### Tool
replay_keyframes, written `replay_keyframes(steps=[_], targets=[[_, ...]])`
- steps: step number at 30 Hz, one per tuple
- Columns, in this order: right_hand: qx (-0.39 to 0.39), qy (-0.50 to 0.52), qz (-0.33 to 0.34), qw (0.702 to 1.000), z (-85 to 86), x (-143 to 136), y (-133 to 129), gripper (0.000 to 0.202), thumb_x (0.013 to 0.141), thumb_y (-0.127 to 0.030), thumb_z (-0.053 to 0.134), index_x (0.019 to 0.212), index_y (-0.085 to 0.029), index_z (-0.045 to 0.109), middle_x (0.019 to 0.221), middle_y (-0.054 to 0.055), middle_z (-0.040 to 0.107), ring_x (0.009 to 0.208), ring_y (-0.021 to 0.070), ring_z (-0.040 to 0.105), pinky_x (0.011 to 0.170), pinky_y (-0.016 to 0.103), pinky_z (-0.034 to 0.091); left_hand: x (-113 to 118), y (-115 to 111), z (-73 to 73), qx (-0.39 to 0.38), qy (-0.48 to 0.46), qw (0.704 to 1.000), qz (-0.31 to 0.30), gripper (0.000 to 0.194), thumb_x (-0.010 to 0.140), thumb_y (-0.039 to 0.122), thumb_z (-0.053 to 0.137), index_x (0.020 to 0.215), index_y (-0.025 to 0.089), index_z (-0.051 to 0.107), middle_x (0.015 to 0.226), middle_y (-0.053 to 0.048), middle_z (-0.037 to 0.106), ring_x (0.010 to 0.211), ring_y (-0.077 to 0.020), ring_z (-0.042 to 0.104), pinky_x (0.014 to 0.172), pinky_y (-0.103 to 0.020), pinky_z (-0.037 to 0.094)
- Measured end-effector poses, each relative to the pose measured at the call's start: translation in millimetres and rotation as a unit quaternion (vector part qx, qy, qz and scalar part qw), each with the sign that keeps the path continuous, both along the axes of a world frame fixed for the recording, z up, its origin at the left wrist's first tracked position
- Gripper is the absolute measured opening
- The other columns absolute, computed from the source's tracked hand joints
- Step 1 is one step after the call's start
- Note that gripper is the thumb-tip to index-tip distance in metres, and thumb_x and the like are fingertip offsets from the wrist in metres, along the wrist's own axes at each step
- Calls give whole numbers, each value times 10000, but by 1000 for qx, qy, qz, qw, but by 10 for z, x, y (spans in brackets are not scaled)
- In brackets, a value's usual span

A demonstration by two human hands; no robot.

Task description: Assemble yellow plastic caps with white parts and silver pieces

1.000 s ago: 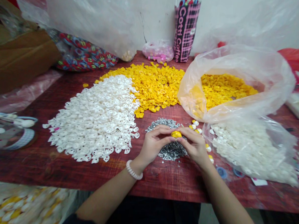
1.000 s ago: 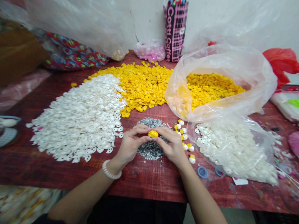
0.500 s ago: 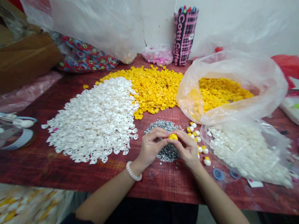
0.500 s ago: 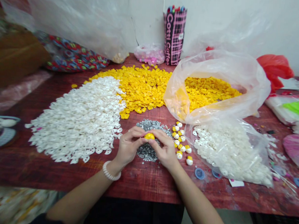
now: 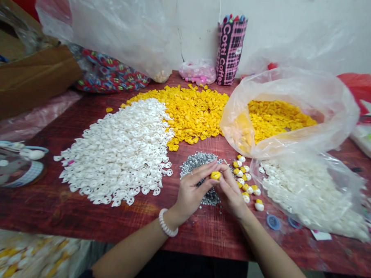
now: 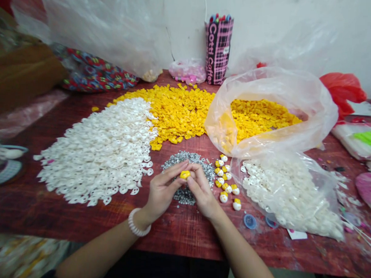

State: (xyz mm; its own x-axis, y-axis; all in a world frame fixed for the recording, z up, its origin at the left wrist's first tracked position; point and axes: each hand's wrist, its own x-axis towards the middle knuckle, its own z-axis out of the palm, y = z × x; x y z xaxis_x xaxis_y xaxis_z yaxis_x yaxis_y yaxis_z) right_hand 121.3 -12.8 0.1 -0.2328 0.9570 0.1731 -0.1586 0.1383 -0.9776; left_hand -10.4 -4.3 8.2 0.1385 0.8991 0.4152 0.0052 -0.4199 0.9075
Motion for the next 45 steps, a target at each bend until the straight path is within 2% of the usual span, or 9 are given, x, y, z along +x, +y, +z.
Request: replay_keyframes(steps=[5, 12, 17, 19, 21, 27, 35, 41, 45], targets=[[17, -26, -17, 999, 66, 6, 36, 252, 886, -473, 422, 993, -247, 457, 778, -5, 525, 696, 135, 528, 647, 244, 466, 5, -18, -26, 43, 20, 999, 11, 414, 825, 135, 555, 1200, 310, 562, 1258, -14, 586, 1145, -167, 552, 1005, -349, 433], [71, -146, 11, 987, 236, 176, 53, 229, 891, -384, 464, 1026, -230, 565, 919, 32, 638, 844, 162, 611, 744, 272, 494, 1, -29, -91, 100, 73, 992, 38, 403, 859, 163, 489, 1238, 294, 528, 1403, -43, 431, 1243, -205, 458, 1039, -426, 383], [169, -234, 11, 957, 261, 287, 29, 223, 872, -350, 505, 1033, -225, 596, 909, 37, 671, 799, 170, 622, 723, 284, 495, -13, -51, -101, 131, 59, 989, -36, 432, 901, 375, 385, 1307, 252, 467, 1445, -83, 365, 1295, -246, 386, 1062, -442, 336], [215, -266, -15, 939, 267, 282, 20, 211, 873, -316, 498, 1043, -225, 584, 942, 52, 665, 846, 183, 615, 759, 310, 487, -1, -67, -106, 117, 38, 990, -67, 629, 825, 548, 429, 1361, 219, 394, 1434, -119, 378, 1291, -280, 386, 1067, -452, 323], [254, -279, -41, 925, 271, 248, 12, 185, 876, -284, 476, 1014, -222, 581, 904, 59, 659, 847, 191, 605, 759, 329, 483, 20, -89, -101, 82, 35, 994, -71, 748, 736, 545, 574, 1377, 221, 364, 1388, -128, 445, 1247, -286, 442, 1055, -437, 347], [287, -244, -88, 922, 201, 137, -1, 159, 855, -229, 462, 958, -218, 583, 838, 57, 645, 816, 197, 593, 746, 353, 481, 68, -182, -19, -44, -10, 998, -50, 529, 766, 215, 640, 1274, 265, 506, 1278, -67, 568, 1159, -234, 534, 1021, -362, 404], [260, -207, -110, 937, 87, 63, -13, 160, 847, -233, 473, 955, -227, 591, 841, 39, 648, 817, 193, 590, 753, 346, 470, 88, -213, -21, -146, -93, 983, -62, 434, 779, 205, 619, 1207, 262, 572, 1255, -56, 589, 1124, -234, 561, 977, -349, 443], [224, -181, -123, 950, 45, -9, -4, 136, 856, -222, 463, 898, -212, 592, 803, 36, 614, 784, 178, 564, 724, 333, 462, 93, -166, -72, -155, -106, 981, -51, 404, 779, 210, 624, 1180, 249, 595, 1212, -54, 616, 1105, -222, 568, 994, -346, 416], [227, -169, -121, 951, 26, 11, 55, 141, 870, -276, 478, 947, -220, 582, 850, 39, 619, 812, 183, 577, 742, 344, 469, 106, -80, -67, -155, -153, 971, -100, 484, 743, 242, 671, 1215, 239, 561, 1275, -73, 570, 1172, -226, 517, 1020, -339, 384]])
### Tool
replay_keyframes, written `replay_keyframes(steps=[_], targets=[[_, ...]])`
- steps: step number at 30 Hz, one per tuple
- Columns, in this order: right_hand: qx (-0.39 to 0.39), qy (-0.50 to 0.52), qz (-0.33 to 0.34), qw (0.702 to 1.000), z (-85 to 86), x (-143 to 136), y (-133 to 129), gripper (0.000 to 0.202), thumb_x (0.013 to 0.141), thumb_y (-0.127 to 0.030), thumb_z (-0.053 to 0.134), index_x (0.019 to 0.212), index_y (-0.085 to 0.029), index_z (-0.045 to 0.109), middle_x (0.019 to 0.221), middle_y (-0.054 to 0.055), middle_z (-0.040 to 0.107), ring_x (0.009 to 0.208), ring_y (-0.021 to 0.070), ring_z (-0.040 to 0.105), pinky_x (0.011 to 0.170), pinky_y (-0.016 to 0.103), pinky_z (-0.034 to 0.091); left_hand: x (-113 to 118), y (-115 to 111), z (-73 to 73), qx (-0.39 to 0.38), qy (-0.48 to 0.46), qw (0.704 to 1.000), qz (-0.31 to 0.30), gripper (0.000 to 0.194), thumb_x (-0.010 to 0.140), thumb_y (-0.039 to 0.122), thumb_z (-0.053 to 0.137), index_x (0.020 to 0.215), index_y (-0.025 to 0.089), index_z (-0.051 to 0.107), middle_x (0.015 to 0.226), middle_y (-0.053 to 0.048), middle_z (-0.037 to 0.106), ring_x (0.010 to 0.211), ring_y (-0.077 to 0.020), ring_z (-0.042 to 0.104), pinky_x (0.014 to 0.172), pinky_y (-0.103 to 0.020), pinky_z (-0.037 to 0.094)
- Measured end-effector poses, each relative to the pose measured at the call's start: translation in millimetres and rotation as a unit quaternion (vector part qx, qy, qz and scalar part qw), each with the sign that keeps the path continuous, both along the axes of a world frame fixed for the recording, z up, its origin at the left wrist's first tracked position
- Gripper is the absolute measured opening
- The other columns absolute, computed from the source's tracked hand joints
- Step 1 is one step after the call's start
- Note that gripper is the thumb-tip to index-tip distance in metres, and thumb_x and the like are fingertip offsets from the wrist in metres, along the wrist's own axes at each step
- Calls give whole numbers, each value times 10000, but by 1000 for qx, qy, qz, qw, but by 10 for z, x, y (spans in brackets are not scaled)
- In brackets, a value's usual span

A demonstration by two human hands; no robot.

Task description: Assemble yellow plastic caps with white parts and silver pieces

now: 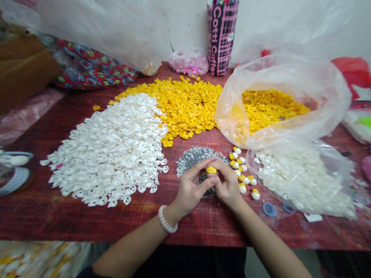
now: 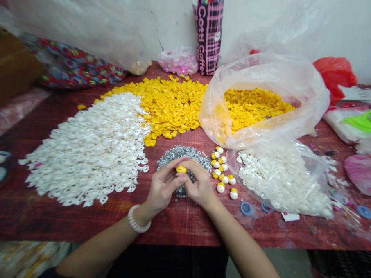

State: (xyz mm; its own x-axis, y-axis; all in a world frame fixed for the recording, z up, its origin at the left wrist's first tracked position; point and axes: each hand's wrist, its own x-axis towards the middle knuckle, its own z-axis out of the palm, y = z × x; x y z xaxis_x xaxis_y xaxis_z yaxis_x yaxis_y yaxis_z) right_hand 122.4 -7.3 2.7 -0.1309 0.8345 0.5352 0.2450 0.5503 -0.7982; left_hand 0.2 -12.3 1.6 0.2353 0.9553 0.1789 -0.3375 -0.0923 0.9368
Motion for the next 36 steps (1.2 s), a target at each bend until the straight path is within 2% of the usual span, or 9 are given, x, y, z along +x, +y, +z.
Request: replay_keyframes(steps=[3, 5, 9, 14, 19, 24, 26, 31, 36], targets=[[44, -23, -22, 999, 2, 82, 62, 178, 838, -292, 559, 1008, -243, 564, 932, 44, 629, 897, 200, 580, 810, 376, 457, 4, 57, 12, -31, -83, 996, -27, 582, 757, 345, 652, 1301, 264, 462, 1394, -82, 448, 1247, -231, 443, 1019, -330, 375], [78, -54, -68, 993, 8, 153, 98, 219, 788, -299, 633, 988, -246, 559, 925, 43, 614, 895, 208, 569, 800, 384, 451, 0, 90, 21, -78, -104, 991, -33, 479, 812, 397, 570, 1258, 234, 505, 1354, -104, 488, 1178, -227, 507, 951, -321, 423], [84, -130, -106, 982, 27, 247, 141, 217, 756, -330, 670, 894, -222, 543, 830, 36, 581, 791, 199, 546, 696, 353, 444, -15, 157, 61, -154, -64, 984, -60, 296, 782, 318, 625, 1034, 164, 644, 1019, -82, 672, 924, -167, 612, 808, -254, 450], [65, -239, -54, 967, 24, 250, 157, 243, 823, -375, 584, 969, -191, 523, 840, 58, 601, 772, 200, 550, 671, 332, 446, -28, 207, 92, -239, -85, 964, -81, 114, 751, 260, 651, 779, 149, 646, 745, 2, 611, 722, -94, 550, 704, -209, 418], [65, -330, -32, 941, -34, 233, 167, 329, 904, -445, 399, 1040, -163, 500, 868, 98, 624, 782, 215, 583, 690, 333, 459, 0, 187, 12, -237, -59, 969, -42, 214, 773, 376, 612, 781, 162, 603, 735, 18, 543, 695, -97, 490, 659, -215, 393], [48, -330, -51, 941, -65, 211, 143, 488, 858, -613, 333, 887, -162, 517, 707, 70, 605, 646, 194, 583, 582, 283, 426, 22, 161, -38, -229, 20, 965, -126, 472, 741, 623, 505, 720, 153, 540, 605, 36, 442, 549, -91, 376, 536, -241, 329], [49, -352, -55, 933, -44, 202, 126, 524, 849, -646, 299, 808, -168, 511, 650, 56, 583, 589, 179, 557, 540, 269, 390, 20, 160, -39, -233, 28, 964, -123, 497, 689, 649, 542, 712, 153, 526, 600, 45, 414, 549, -84, 349, 532, -238, 316], [114, -396, -73, 908, 24, 182, 94, 514, 901, -581, 225, 687, -188, 479, 554, 39, 541, 518, 154, 480, 506, 264, 306, 32, 125, -45, -284, 12, 951, -124, 528, 650, 672, 562, 720, 151, 525, 625, 31, 436, 576, -86, 379, 547, -232, 331], [105, -335, -50, 935, 32, 190, 67, 528, 945, -481, 116, 664, -194, 459, 536, 19, 497, 504, 136, 451, 506, 254, 305, 81, 45, -46, -295, -24, 941, -164, 541, 680, 698, 500, 639, 161, 447, 543, 63, 324, 482, -55, 274, 470, -197, 248]])
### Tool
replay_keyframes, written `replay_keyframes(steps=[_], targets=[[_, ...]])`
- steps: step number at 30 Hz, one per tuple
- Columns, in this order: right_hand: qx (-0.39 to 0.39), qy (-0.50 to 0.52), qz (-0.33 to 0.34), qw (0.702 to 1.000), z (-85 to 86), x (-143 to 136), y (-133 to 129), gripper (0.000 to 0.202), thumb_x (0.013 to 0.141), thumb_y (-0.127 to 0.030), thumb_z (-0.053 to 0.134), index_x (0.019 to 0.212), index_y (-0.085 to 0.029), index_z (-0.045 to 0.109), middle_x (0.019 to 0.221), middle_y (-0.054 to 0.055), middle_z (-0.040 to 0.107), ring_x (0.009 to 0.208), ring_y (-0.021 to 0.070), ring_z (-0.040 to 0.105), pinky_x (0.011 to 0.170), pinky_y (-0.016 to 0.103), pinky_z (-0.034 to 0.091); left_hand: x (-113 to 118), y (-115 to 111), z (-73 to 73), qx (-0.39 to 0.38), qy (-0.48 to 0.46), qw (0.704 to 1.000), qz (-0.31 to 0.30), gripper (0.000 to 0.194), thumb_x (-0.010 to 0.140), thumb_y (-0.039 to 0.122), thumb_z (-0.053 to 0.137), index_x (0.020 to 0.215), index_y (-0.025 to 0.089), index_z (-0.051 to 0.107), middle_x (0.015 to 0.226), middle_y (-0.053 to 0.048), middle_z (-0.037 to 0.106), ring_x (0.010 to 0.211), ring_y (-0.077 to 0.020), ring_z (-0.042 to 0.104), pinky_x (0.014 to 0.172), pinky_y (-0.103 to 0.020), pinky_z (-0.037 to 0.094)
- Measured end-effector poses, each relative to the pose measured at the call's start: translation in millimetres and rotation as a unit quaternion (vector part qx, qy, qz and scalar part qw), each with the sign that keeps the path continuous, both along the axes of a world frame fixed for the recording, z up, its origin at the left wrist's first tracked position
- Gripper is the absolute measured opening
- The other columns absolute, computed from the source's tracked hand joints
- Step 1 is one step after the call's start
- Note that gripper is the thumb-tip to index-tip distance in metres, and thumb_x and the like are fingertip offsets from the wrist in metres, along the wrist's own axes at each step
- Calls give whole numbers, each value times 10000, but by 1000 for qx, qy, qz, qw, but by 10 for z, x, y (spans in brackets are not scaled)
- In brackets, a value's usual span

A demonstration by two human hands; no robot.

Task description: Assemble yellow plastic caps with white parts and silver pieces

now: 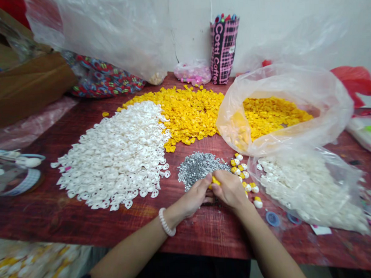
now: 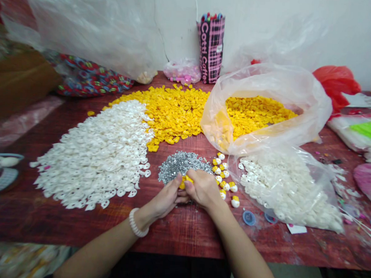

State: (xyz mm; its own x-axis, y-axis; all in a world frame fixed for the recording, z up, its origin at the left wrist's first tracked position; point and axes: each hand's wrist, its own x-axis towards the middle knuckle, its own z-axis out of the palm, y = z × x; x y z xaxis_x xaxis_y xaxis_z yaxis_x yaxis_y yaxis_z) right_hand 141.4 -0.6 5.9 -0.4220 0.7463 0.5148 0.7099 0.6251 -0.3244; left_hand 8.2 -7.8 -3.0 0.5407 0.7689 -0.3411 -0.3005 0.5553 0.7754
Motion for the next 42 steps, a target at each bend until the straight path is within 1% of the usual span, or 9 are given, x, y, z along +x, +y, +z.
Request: replay_keyframes(steps=[7, 11, 14, 16, 18, 21, 25, 30, 42], targets=[[-133, 145, -14, 980, 75, 3, -51, 472, 936, -495, 151, 787, -194, 483, 645, 14, 525, 575, 141, 493, 545, 260, 372, -4, 42, 64, 27, -91, 995, -20, 541, 759, 699, 374, 609, 180, 368, 527, 70, 252, 458, -64, 214, 449, -215, 199], [-243, 302, -9, 922, 111, 34, -28, 252, 923, -410, 343, 944, -207, 491, 698, -3, 544, 609, 134, 528, 582, 262, 434, -66, 90, 122, 49, -124, 991, -23, 547, 809, 679, 267, 615, 182, 386, 528, 49, 292, 458, -81, 282, 493, -245, 257], [-302, 405, 20, 863, 88, 80, 15, 200, 899, -358, 408, 981, -203, 504, 716, 0, 562, 601, 130, 543, 574, 264, 460, -108, 109, 157, 60, -132, 989, -8, 513, 821, 644, 319, 627, 179, 416, 552, 40, 320, 463, -82, 310, 512, -258, 270], [-311, 435, 25, 845, 60, 108, 24, 210, 896, -346, 397, 1004, -202, 506, 710, 0, 550, 585, 130, 531, 548, 261, 455, -123, 110, 163, 72, -129, 989, 0, 475, 821, 610, 380, 666, 170, 469, 566, 40, 327, 473, -81, 320, 516, -257, 264], [-283, 426, 2, 859, 47, 125, 3, 222, 901, -341, 371, 1001, -212, 520, 709, -3, 527, 571, 126, 506, 516, 251, 431, -131, 104, 154, 103, -104, 989, -1, 447, 822, 581, 420, 734, 158, 531, 573, 39, 341, 489, -84, 335, 518, -254, 259], [-206, 347, -25, 914, 88, 133, -63, 202, 893, -332, 407, 987, -230, 553, 809, 19, 558, 673, 144, 537, 586, 270, 445, -142, 91, 126, 181, -25, 983, -6, 432, 817, 564, 454, 779, 150, 571, 581, 27, 407, 512, -89, 371, 523, -248, 273], [-128, 247, 10, 960, 185, 131, -109, 111, 851, -239, 535, 946, -242, 590, 818, 18, 628, 729, 156, 579, 651, 289, 458, -168, 95, 94, 245, 49, 968, -15, 486, 792, 617, 433, 688, 155, 541, 562, 19, 454, 512, -94, 405, 525, -243, 304], [-76, 189, 32, 979, 221, 139, -81, 129, 823, -170, 580, 928, -239, 610, 729, 4, 646, 622, 142, 568, 571, 283, 441, -183, 106, 76, 252, 84, 963, -41, 555, 767, 671, 395, 694, 147, 565, 549, 10, 463, 501, -103, 418, 522, -242, 328], [23, 108, 7, 994, 141, 128, -54, 161, 825, -166, 559, 955, -225, 634, 628, 12, 605, 559, 146, 525, 528, 286, 391, -157, 108, 36, 232, 69, 970, -22, 539, 792, 647, 383, 721, 147, 572, 535, 17, 451, 483, -99, 413, 509, -238, 329]])
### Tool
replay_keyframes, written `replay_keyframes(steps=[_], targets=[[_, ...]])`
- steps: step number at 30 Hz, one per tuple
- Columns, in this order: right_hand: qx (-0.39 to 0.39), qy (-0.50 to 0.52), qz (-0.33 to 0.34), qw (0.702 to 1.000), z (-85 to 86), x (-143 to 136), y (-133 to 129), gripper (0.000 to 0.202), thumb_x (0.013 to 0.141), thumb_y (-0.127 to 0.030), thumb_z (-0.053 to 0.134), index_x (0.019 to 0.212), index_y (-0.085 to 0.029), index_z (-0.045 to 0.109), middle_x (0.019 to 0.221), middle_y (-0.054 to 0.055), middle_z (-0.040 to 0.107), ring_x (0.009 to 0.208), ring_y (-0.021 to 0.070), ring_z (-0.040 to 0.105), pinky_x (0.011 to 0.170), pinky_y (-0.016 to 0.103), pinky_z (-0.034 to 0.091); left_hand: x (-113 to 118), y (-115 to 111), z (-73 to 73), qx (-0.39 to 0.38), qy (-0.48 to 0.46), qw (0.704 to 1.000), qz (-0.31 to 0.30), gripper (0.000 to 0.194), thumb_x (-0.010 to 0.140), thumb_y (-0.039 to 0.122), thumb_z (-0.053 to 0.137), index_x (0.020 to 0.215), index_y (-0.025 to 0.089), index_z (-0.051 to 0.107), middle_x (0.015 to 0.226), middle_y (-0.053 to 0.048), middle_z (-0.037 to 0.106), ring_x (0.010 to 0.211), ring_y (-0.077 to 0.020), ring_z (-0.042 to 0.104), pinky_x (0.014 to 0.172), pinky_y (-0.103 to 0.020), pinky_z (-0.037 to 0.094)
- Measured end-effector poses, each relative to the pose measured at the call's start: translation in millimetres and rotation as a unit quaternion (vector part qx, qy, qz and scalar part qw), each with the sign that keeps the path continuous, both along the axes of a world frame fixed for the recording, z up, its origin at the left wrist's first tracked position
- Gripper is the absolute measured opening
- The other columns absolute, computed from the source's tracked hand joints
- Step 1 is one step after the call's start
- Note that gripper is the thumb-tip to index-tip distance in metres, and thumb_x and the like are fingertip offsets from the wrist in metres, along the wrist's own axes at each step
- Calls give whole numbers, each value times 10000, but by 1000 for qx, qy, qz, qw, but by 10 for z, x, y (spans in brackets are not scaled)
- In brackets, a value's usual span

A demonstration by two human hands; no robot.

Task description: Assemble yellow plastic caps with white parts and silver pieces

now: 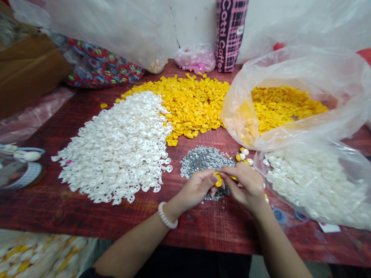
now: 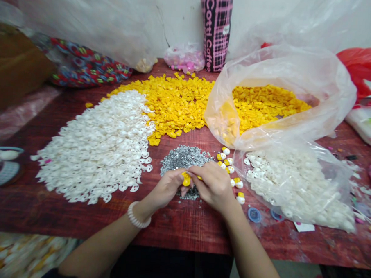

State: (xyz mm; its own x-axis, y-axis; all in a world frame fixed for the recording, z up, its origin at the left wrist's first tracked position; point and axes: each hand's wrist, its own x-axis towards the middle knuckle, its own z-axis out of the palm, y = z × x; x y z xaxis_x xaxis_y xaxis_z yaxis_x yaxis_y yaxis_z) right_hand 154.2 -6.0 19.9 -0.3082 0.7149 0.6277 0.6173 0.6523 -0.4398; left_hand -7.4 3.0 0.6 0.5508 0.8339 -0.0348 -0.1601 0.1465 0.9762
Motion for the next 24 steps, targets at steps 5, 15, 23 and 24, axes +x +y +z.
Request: replay_keyframes(steps=[5, 15, 23, 24], targets=[[-10, 14, 28, 999, 28, 17, -15, 221, 816, -156, 566, 1017, -214, 638, 642, 15, 609, 573, 145, 516, 531, 285, 381, 2, 10, 14, 1, 7, 1000, 18, 495, 766, 631, 458, 667, 152, 539, 537, 22, 458, 495, -91, 405, 510, -231, 328], [-336, 224, 30, 914, 9, 56, 55, 420, 952, -374, 243, 1244, -220, 504, 635, -16, 475, 502, 117, 455, 439, 243, 387, 38, 9, 68, -98, -102, 989, 42, 413, 739, 484, 619, 942, 128, 669, 704, -49, 624, 639, -126, 564, 624, -252, 436], [-285, 284, 56, 914, 95, 96, 53, 319, 864, -287, 542, 1173, -284, 465, 1021, 40, 640, 847, 148, 644, 791, 322, 527, 23, 56, 47, -112, -106, 984, 85, 275, 703, 314, 701, 922, 149, 684, 754, -53, 696, 670, -139, 619, 671, -267, 461], [-287, 282, 59, 914, 91, 107, 48, 300, 836, -278, 587, 1122, -275, 498, 1018, 40, 648, 859, 156, 649, 796, 330, 528, 19, 60, 47, -114, -103, 984, 85, 248, 703, 313, 700, 890, 149, 690, 744, -48, 693, 670, -137, 617, 673, -266, 460]])
